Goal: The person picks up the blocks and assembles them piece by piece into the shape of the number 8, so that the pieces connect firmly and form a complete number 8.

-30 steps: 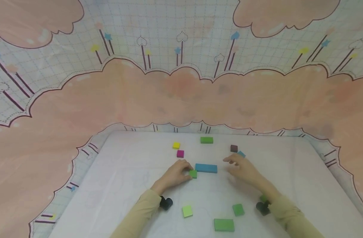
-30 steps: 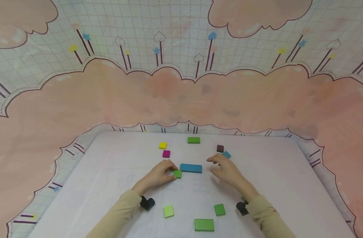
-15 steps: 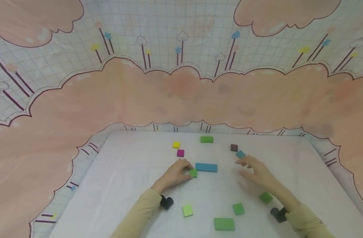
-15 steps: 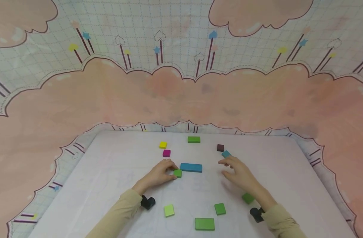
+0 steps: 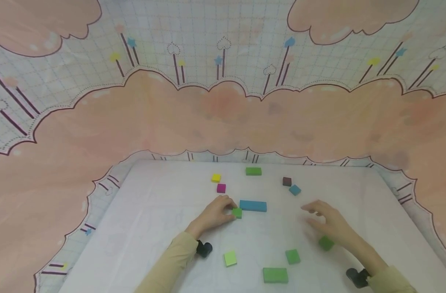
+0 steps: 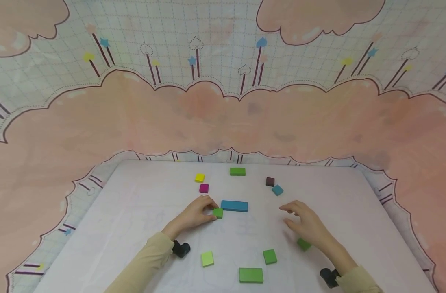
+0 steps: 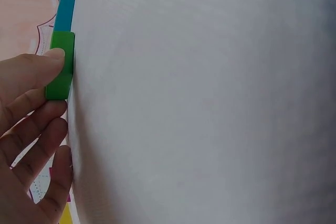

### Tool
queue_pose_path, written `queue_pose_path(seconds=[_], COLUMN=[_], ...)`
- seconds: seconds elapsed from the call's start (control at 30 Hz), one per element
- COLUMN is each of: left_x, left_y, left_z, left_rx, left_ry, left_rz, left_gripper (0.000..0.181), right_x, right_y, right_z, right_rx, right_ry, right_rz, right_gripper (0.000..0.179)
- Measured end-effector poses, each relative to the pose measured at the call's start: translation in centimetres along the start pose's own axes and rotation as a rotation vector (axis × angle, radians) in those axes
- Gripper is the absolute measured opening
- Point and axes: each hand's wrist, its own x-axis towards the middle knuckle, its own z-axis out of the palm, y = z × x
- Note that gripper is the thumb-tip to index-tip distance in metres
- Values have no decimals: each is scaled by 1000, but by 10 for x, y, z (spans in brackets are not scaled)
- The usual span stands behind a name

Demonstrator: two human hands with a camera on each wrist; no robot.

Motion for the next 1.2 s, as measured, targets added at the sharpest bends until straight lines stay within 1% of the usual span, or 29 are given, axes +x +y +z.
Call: queue_pose_path(seconds=[0.2, 0.33, 0.57, 0.7, 0.9, 1.0, 1.2], left_x=[0, 0, 0, -1, -1, -1, -1], left_y=[1, 2, 1, 0, 0, 0, -1], left_z=[0, 0, 0, 1, 0, 0, 1], left_rx=[-11, -23, -16, -8, -6, -10, -13], left_ry=[-3, -9, -6, -5, -4, -5, -7], left_rz=[3, -13, -12, -13, -15, -17, -11], left_gripper=[26, 26, 26, 26, 26, 26, 26], right_x=[-13, -22, -35, -42, -49, -52, -53], right_y=[6, 11, 20, 27, 31, 33, 34], right_z=[-1, 1, 3, 5, 6, 7, 6], right_rx=[2, 5, 4, -9, -38, -45, -22], right_ry=[15, 30, 22, 40, 37, 21, -62], right_rz=[38, 60, 122, 130, 153, 174, 260], right_gripper=[28, 27, 27, 27, 32, 34, 44])
